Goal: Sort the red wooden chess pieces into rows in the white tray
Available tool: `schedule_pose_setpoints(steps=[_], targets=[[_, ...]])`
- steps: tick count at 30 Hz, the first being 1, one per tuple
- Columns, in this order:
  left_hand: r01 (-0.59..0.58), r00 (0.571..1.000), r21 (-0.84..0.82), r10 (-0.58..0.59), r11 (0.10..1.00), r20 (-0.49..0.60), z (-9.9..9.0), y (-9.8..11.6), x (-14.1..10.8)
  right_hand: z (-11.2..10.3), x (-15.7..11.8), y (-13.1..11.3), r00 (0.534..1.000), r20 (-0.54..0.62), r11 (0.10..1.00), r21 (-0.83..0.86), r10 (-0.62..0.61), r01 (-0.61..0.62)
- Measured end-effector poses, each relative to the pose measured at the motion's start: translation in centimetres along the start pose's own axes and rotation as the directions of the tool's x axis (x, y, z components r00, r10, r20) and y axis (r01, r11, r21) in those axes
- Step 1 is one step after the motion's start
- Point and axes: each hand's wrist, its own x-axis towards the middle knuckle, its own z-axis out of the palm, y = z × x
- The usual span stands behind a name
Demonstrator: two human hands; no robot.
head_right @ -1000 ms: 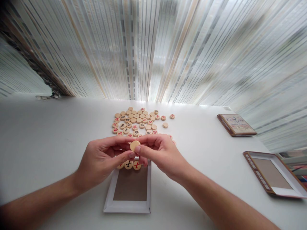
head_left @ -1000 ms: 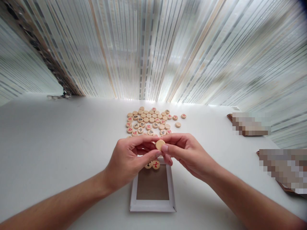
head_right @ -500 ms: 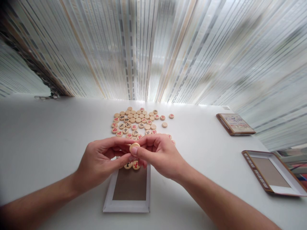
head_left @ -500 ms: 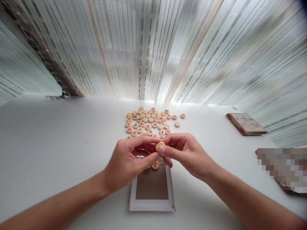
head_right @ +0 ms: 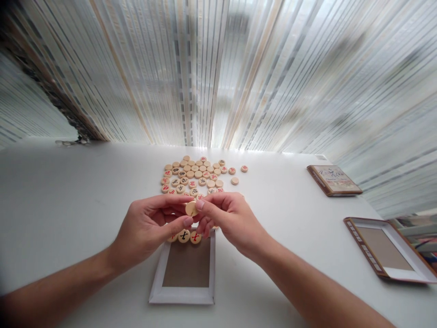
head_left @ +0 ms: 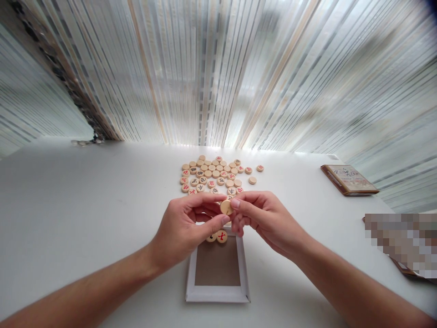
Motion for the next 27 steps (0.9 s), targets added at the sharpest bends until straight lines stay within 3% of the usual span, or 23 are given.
schedule_pose_setpoints(steps=[6,9,14,16,18,22,24,27], targets=[[-0.033,0.999,0.024,0.032,0.999,0.014,-0.1,-0.1,-0.3,0.5,-0.1,0.0,0.999,-0.02,0.998,0.049,0.033,-0.032],[0.018,0.999,-0.05,-0.016,0.999,0.043,-0.2,-0.1,-0.3,0.6,-0.3,0.0,0.999,-0.035,0.998,0.052,0.031,-0.03],[0.103,0.993,-0.085,-0.098,0.991,0.063,-0.2,0.9,-0.5,0.8,-1.1,0.0,0.996,-0.034,0.994,-0.069,-0.084,0.081],[0.046,0.997,-0.005,-0.045,0.999,0.066,-0.2,1.3,-0.7,0.9,-1.6,0.1,0.989,-0.021,0.982,-0.127,-0.143,0.14],[-0.09,0.994,0.133,0.08,0.987,0.076,-0.1,1.5,-1.0,0.9,-2.1,0.2,0.983,-0.012,0.972,-0.153,-0.181,0.177],[-0.404,0.915,0.387,0.369,0.829,0.166,-0.2,1.6,-1.3,0.7,-3.1,0.9,0.973,-0.015,0.959,-0.176,-0.23,0.224],[-0.455,0.89,0.444,0.413,0.772,0.195,-0.5,1.8,-1.2,0.4,-3.4,1.4,0.957,-0.006,0.93,-0.238,-0.29,0.28],[-0.4,0.914,0.525,0.37,0.751,0.166,-1.7,2.1,-1.0,0.0,-3.5,2.2,0.896,0.029,0.795,-0.45,-0.442,0.407]])
